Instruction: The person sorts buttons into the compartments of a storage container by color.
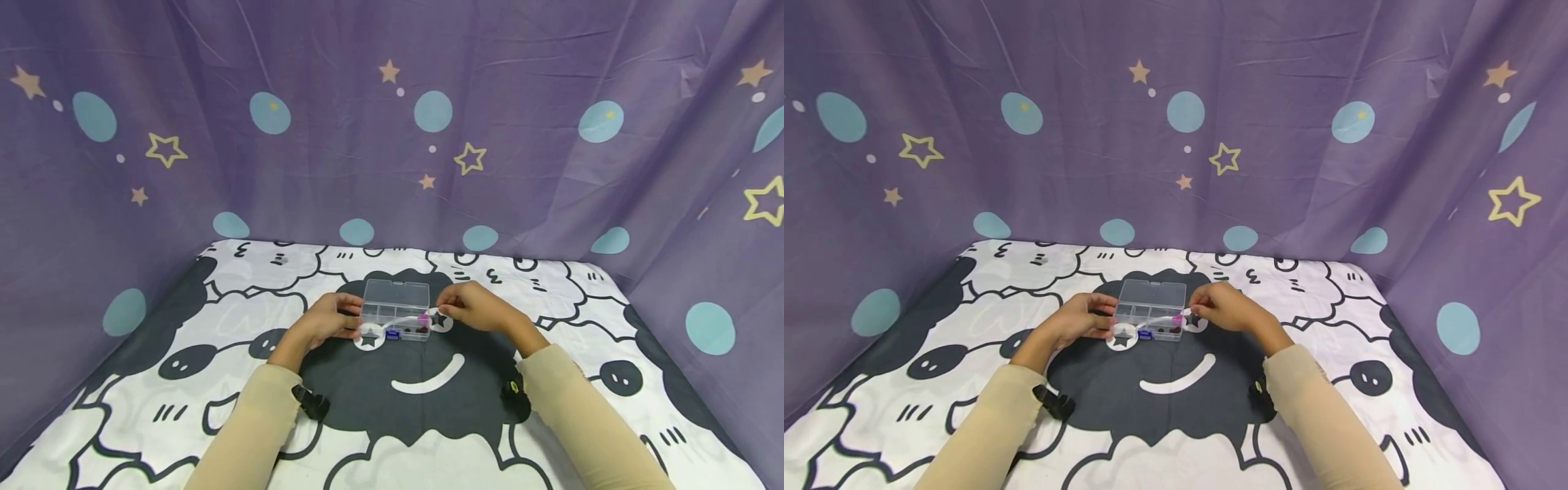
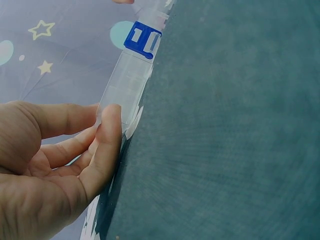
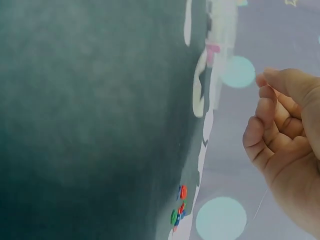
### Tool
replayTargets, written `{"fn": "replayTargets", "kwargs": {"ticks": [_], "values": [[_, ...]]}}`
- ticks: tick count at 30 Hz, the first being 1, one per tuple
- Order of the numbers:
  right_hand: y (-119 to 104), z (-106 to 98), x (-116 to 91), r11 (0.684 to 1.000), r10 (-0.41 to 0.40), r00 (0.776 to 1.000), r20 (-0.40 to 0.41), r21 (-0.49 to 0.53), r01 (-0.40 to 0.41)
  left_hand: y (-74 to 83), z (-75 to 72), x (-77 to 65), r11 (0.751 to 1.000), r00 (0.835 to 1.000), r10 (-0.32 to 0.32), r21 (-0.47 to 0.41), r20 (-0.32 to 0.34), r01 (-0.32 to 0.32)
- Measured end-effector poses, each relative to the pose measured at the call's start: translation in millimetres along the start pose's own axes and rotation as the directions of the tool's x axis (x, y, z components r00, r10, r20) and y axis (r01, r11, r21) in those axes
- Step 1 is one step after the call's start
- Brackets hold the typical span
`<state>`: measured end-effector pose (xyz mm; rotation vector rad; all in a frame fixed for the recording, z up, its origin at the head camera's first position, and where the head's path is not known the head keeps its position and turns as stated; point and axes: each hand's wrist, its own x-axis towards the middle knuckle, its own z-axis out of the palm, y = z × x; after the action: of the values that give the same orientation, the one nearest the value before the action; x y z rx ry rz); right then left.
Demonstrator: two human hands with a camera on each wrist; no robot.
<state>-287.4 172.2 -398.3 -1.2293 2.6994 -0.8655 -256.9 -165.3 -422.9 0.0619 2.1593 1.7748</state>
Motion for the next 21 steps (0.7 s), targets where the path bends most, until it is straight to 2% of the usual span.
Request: {"fn": "replayTargets", "kwargs": {"ticks": [9, 15, 21], "values": [[14.7, -12.9, -14.3, 0.992, 0.117, 0.991, -0.07, 0.051, -0.114, -0.8, 0.3, 0.3, 1.0, 1.0, -0.003, -0.002, -0.002, 0.003], [32.6, -19.3, -28.0, 0.975, 0.207, 0.973, -0.103, 0.098, -0.197, -1.0, 0.1, -0.3, 1.0, 1.0, -0.002, -0.003, 0.0, 0.002], [51.5, -25.5, -42.2, 0.972, 0.234, 0.956, -0.178, 0.063, -0.226, -0.8, 0.1, 0.3, 1.0, 1.0, 0.018, 0.0, 0.009, -0.018]]}}
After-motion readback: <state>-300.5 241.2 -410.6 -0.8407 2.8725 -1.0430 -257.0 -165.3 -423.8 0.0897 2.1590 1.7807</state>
